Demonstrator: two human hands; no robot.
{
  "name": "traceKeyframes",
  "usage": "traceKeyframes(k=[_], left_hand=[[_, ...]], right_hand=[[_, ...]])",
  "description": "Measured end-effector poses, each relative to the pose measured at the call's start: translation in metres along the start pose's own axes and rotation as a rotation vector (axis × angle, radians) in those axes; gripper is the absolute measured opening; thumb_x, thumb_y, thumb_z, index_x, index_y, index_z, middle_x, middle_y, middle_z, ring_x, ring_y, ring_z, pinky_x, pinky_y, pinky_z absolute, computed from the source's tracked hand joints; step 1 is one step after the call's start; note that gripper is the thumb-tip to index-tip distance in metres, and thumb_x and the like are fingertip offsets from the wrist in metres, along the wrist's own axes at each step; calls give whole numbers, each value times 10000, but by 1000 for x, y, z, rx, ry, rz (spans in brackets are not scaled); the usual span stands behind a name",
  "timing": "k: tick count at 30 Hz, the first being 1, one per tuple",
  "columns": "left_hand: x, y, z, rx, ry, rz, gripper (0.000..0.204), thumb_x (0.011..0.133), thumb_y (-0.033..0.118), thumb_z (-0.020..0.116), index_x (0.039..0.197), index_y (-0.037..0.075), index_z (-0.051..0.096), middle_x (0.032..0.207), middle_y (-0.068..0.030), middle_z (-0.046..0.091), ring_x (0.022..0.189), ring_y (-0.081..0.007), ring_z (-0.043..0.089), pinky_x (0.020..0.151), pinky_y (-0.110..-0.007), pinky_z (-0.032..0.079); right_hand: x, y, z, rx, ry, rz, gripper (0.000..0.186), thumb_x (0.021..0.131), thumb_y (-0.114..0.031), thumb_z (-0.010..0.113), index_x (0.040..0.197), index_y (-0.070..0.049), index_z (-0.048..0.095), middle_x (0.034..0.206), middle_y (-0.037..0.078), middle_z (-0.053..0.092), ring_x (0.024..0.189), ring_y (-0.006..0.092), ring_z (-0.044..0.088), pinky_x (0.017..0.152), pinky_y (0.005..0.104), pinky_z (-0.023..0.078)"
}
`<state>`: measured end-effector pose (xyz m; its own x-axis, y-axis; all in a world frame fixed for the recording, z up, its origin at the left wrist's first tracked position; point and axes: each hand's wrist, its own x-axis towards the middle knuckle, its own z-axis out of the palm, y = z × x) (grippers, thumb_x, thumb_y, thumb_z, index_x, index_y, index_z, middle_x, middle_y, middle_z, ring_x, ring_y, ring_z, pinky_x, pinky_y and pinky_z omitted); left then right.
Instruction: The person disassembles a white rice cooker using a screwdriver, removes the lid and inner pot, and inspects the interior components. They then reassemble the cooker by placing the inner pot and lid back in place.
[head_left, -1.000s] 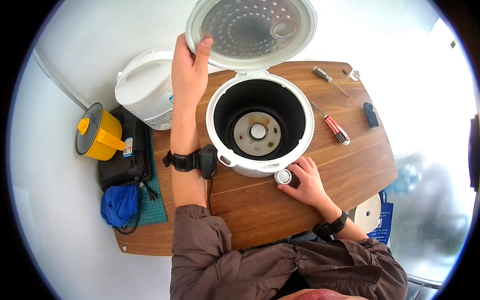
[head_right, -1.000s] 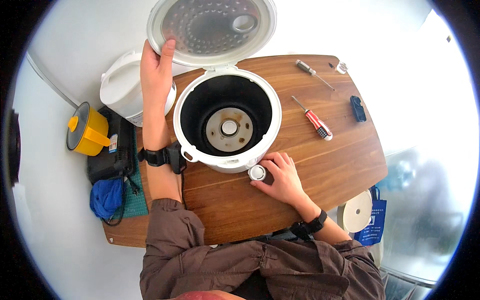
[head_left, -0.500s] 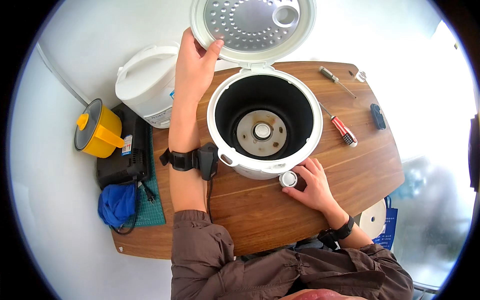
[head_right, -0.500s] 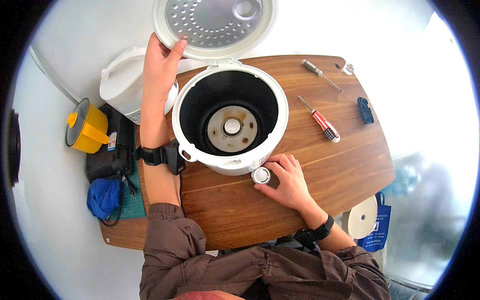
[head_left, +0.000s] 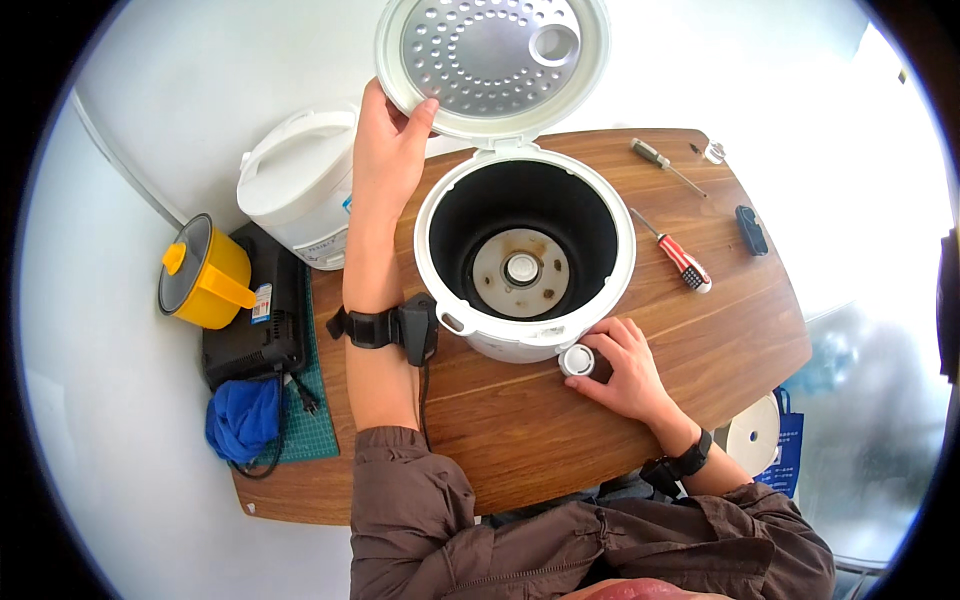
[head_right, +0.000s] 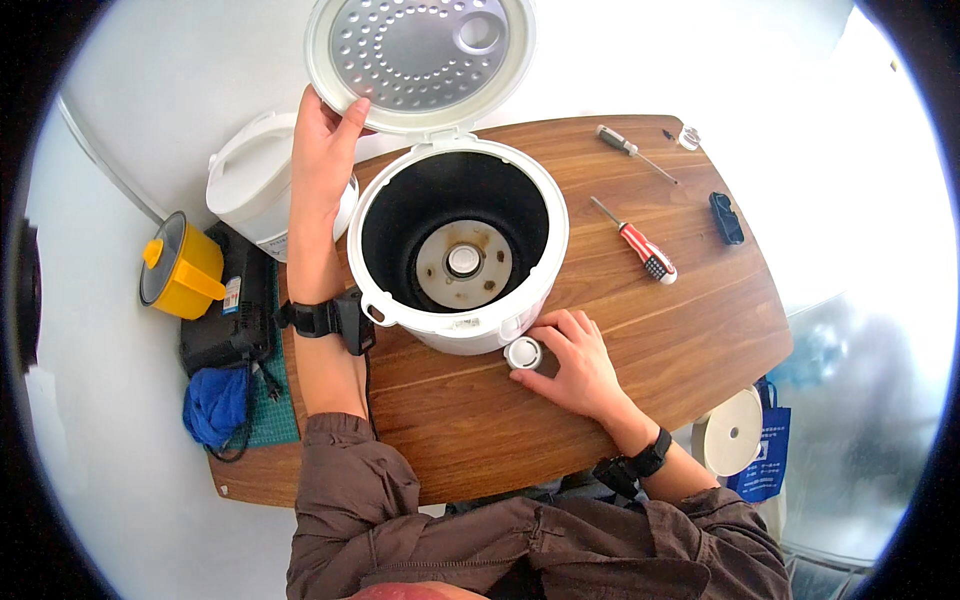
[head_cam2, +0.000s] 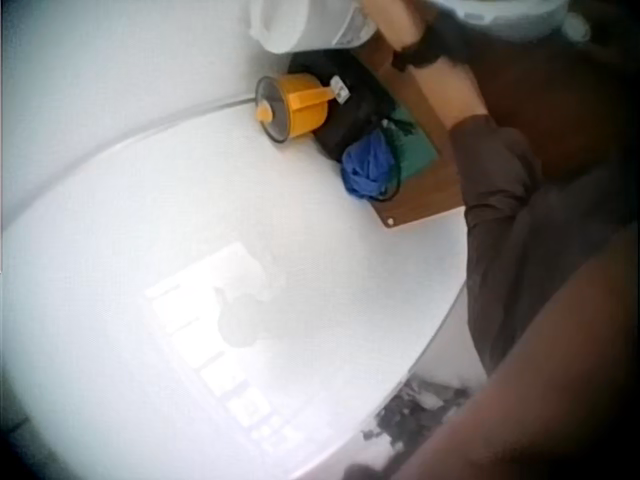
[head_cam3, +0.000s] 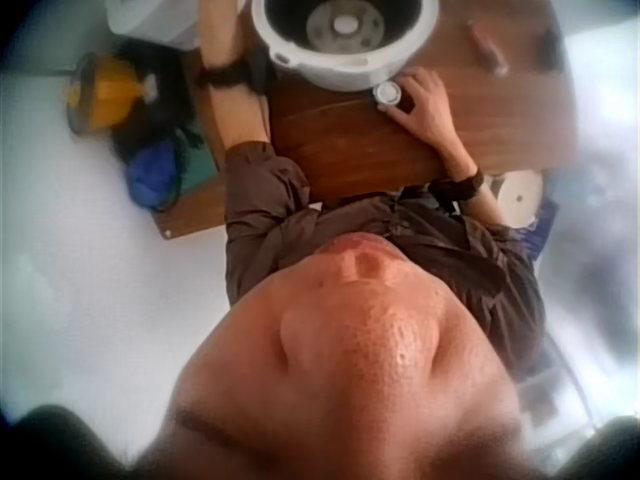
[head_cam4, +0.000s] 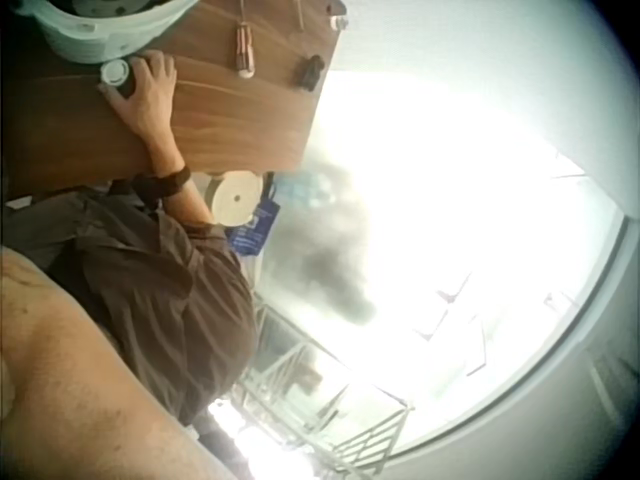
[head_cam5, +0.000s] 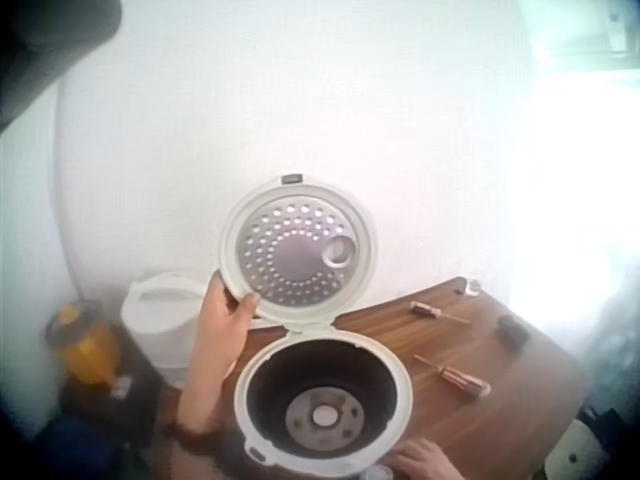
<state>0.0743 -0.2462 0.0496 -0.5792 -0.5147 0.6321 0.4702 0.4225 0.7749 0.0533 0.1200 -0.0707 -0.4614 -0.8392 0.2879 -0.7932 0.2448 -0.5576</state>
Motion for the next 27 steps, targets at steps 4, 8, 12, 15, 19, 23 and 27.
traceKeyframes(k=[4, 8, 12, 15, 19, 23, 27], left_hand=[[0, -1, 0, 21, 2, 4, 360, 995, 81, 643, 1298, -52, 502, 1131, -120, 658, 1000, -165, 645, 865, -330, 557], [0, -1, 1, 11, 15, -1, 347, 995, 92, 648, 1283, -48, 514, 1103, -108, 660, 979, -158, 641, 854, -326, 554], [0, -1, 0, -28, 27, 3, 357, 1025, 208, 656, 1255, -39, 540, 1057, -79, 651, 907, -135, 606, 802, -291, 522], [0, 2, -2, -36, 65, 40, 412, 1048, 327, 633, 1214, -44, 569, 1004, -47, 640, 852, -117, 573, 762, -267, 484], [-9, 27, -3, 309, 83, 117, 486, 1064, 414, 588, 1229, -43, 597, 935, -79, 647, 805, -120, 564, 743, -282, 470], [-40, 42, -18, 609, -34, 90, 369, 1035, 240, 619, 1350, 51, 589, 1026, -180, 678, 841, -230, 633, 804, -335, 497], [-72, 85, -19, 657, -238, -70, 539, 925, -8, 635, 1439, 134, 556, 1327, -186, 653, 1211, -358, 636, 1031, -393, 493]], right_hand=[[0, 0, 0, -1, 1, 2, 473, 760, -348, 865, 1093, -49, 711, 1168, 96, 630, 1094, 314, 561, 988, 439, 455], [0, -1, 0, -5, -3, 5, 471, 762, -352, 864, 1091, -50, 713, 1168, 95, 630, 1092, 312, 561, 989, 438, 454], [0, -1, -1, 4, -6, 8, 470, 763, -352, 864, 1091, -51, 713, 1169, 96, 629, 1087, 311, 563, 988, 439, 454], [0, 0, 0, 9, 2, -6, 466, 762, -346, 863, 1089, -50, 712, 1166, 96, 630, 1083, 312, 564, 984, 439, 458], [0, 3, -2, 8, 24, -18, 454, 759, -330, 861, 1083, -49, 711, 1155, 97, 632, 1076, 321, 565, 973, 439, 463], [-1, 3, -2, 38, 15, -21, 429, 760, -297, 854, 1074, -48, 704, 1136, 102, 636, 1064, 336, 569, 958, 442, 469], [-1, 2, 1, 34, 69, -58, 393, 758, -250, 850, 1059, -48, 699, 1122, 106, 634, 1060, 342, 573, 948, 451, 475]])
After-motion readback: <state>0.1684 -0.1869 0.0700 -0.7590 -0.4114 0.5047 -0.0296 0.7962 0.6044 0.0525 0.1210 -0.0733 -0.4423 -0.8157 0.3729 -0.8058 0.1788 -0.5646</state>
